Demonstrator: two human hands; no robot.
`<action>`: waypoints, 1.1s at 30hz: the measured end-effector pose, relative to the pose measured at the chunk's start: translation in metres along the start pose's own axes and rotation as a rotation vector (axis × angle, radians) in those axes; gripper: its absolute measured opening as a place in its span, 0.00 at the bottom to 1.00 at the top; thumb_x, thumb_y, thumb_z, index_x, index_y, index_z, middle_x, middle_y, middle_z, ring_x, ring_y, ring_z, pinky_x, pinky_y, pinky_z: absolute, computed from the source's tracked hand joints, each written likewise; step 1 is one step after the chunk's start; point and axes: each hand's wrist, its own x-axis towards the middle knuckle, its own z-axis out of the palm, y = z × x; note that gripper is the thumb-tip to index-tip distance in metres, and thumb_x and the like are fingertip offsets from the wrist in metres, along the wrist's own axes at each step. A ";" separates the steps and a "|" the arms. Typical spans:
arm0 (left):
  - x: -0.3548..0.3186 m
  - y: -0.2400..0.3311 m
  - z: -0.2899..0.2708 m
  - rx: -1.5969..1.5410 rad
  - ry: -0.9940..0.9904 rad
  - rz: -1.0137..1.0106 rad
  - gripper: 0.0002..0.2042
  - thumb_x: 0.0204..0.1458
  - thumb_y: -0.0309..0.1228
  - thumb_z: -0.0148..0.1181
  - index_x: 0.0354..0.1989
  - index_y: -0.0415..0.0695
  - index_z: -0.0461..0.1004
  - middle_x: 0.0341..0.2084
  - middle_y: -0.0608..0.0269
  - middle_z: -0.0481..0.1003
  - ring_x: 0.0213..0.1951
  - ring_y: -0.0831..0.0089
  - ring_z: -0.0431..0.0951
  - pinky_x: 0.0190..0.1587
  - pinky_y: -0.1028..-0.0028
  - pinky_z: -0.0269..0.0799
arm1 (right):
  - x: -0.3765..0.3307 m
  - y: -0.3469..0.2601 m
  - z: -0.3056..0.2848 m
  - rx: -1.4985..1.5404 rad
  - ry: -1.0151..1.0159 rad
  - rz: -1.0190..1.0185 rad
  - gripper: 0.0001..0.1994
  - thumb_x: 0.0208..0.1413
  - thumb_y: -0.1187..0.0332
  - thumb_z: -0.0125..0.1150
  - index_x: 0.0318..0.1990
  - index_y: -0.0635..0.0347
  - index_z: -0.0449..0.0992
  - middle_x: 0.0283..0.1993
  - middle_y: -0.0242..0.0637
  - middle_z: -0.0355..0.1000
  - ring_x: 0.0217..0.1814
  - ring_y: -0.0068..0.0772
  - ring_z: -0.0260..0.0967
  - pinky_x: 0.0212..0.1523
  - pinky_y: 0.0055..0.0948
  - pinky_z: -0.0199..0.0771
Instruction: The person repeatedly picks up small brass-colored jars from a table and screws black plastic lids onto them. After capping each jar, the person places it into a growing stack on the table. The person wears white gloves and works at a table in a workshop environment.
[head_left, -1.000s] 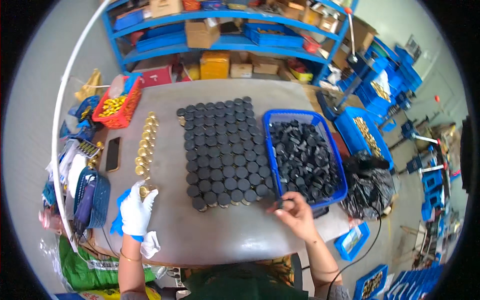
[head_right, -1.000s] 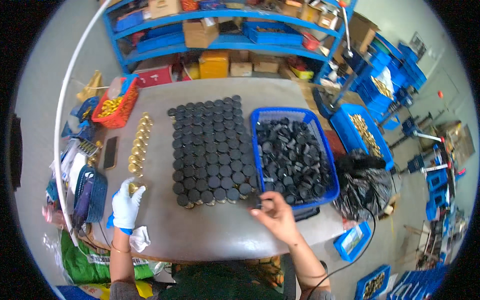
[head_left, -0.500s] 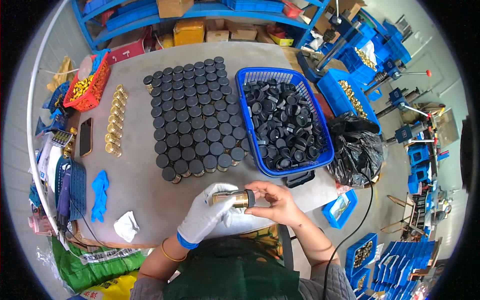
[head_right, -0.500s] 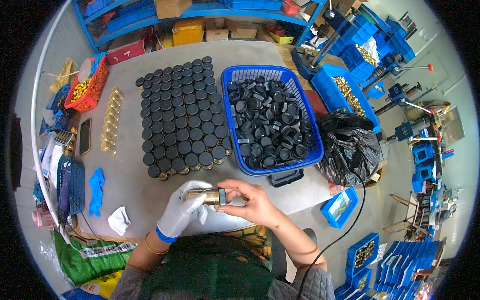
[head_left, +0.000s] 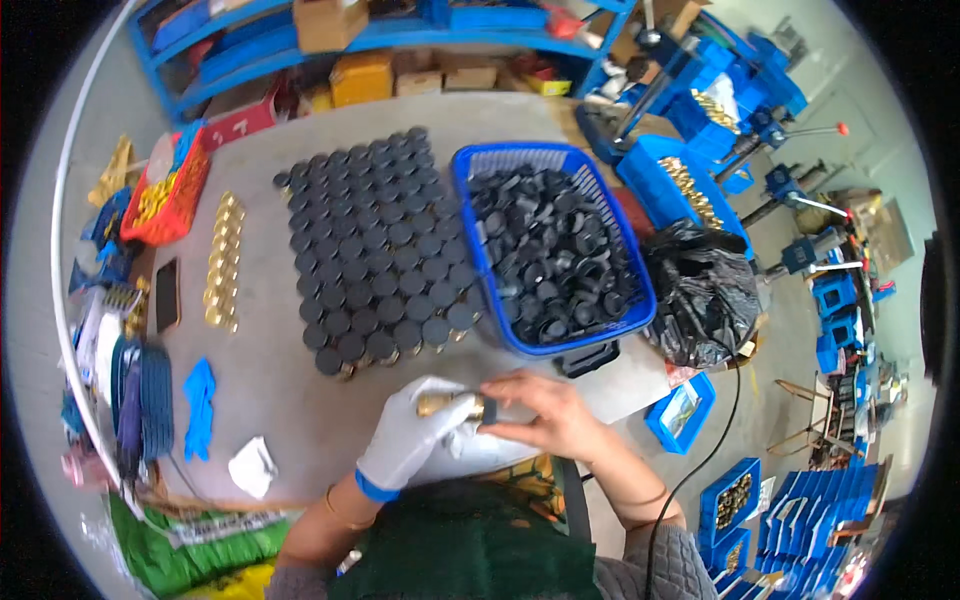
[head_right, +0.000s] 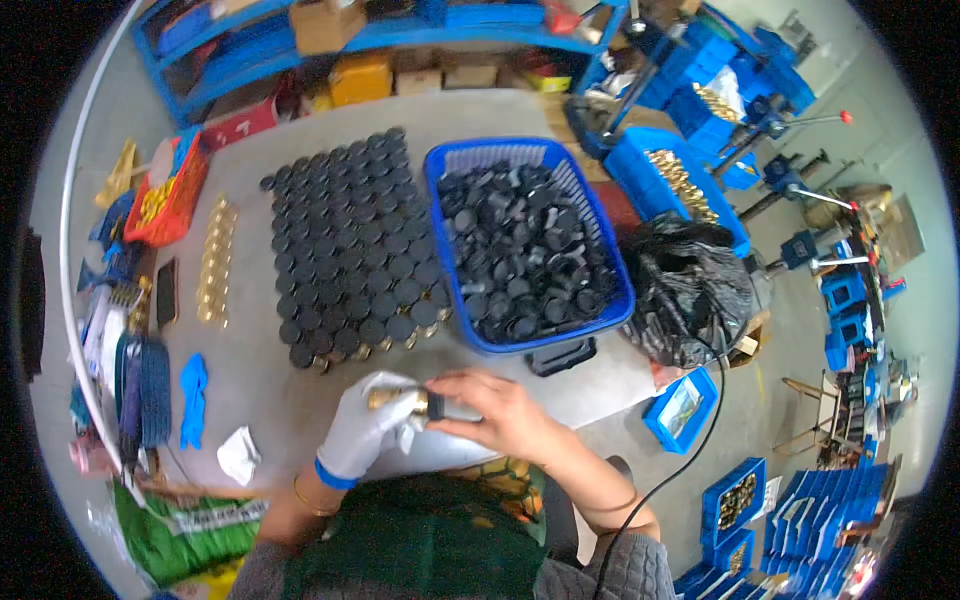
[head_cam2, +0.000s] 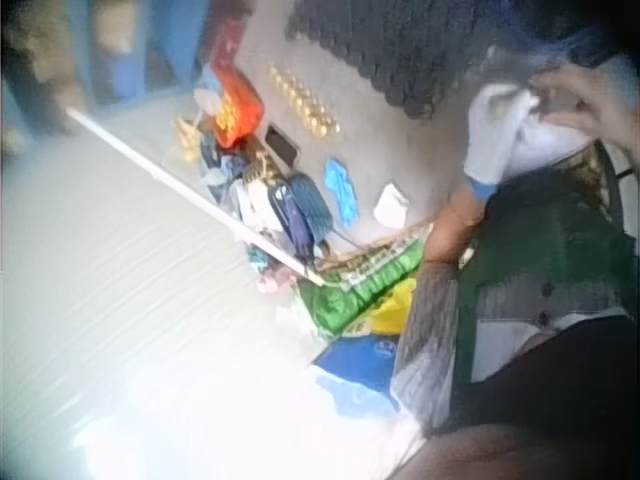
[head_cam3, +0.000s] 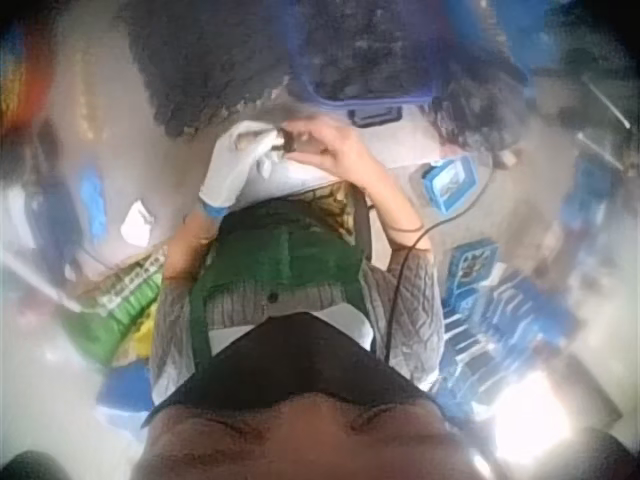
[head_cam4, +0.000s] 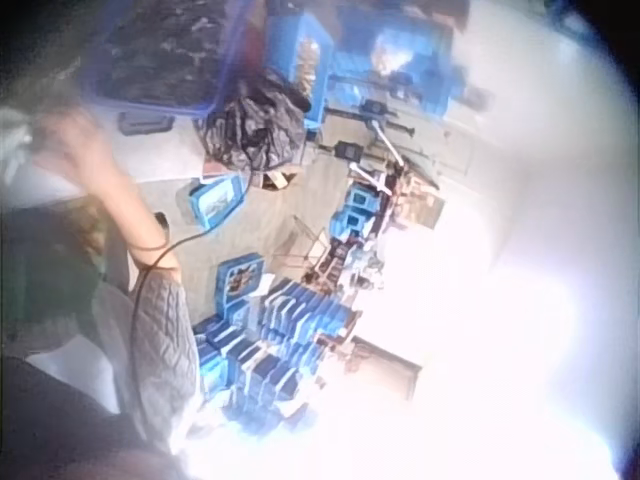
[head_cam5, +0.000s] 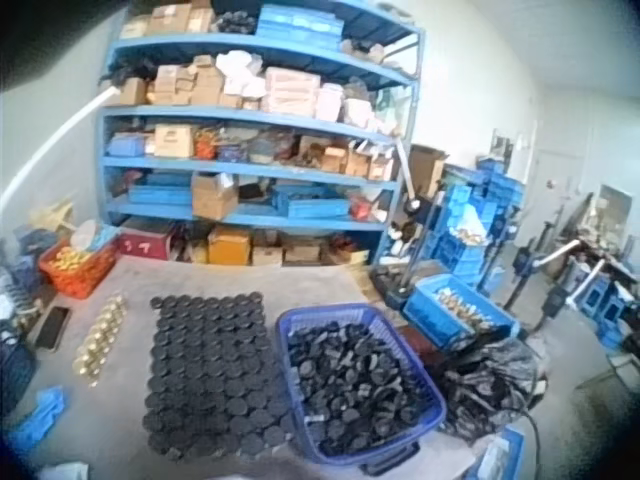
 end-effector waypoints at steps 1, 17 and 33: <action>0.001 -0.003 0.001 0.061 0.000 0.075 0.10 0.52 0.29 0.62 0.40 0.38 0.74 0.29 0.64 0.77 0.30 0.83 0.74 0.30 0.82 0.70 | -0.003 0.000 -0.002 0.020 -0.002 0.042 0.20 0.44 0.67 0.72 0.45 0.64 0.74 0.43 0.42 0.75 0.42 0.37 0.74 0.41 0.33 0.77; -0.007 0.004 0.002 -0.168 -0.036 -0.139 0.09 0.53 0.29 0.61 0.39 0.38 0.74 0.28 0.66 0.76 0.28 0.83 0.73 0.30 0.80 0.69 | 0.005 -0.004 -0.015 -0.088 -0.085 -0.170 0.21 0.43 0.70 0.68 0.48 0.58 0.73 0.45 0.40 0.72 0.45 0.42 0.71 0.47 0.37 0.70; -0.009 0.012 -0.001 -0.246 -0.108 -0.278 0.10 0.52 0.30 0.62 0.40 0.38 0.74 0.32 0.64 0.76 0.35 0.81 0.74 0.37 0.79 0.71 | 0.011 -0.007 -0.026 -0.189 -0.127 -0.255 0.18 0.43 0.66 0.71 0.43 0.59 0.75 0.41 0.39 0.70 0.45 0.41 0.68 0.48 0.38 0.65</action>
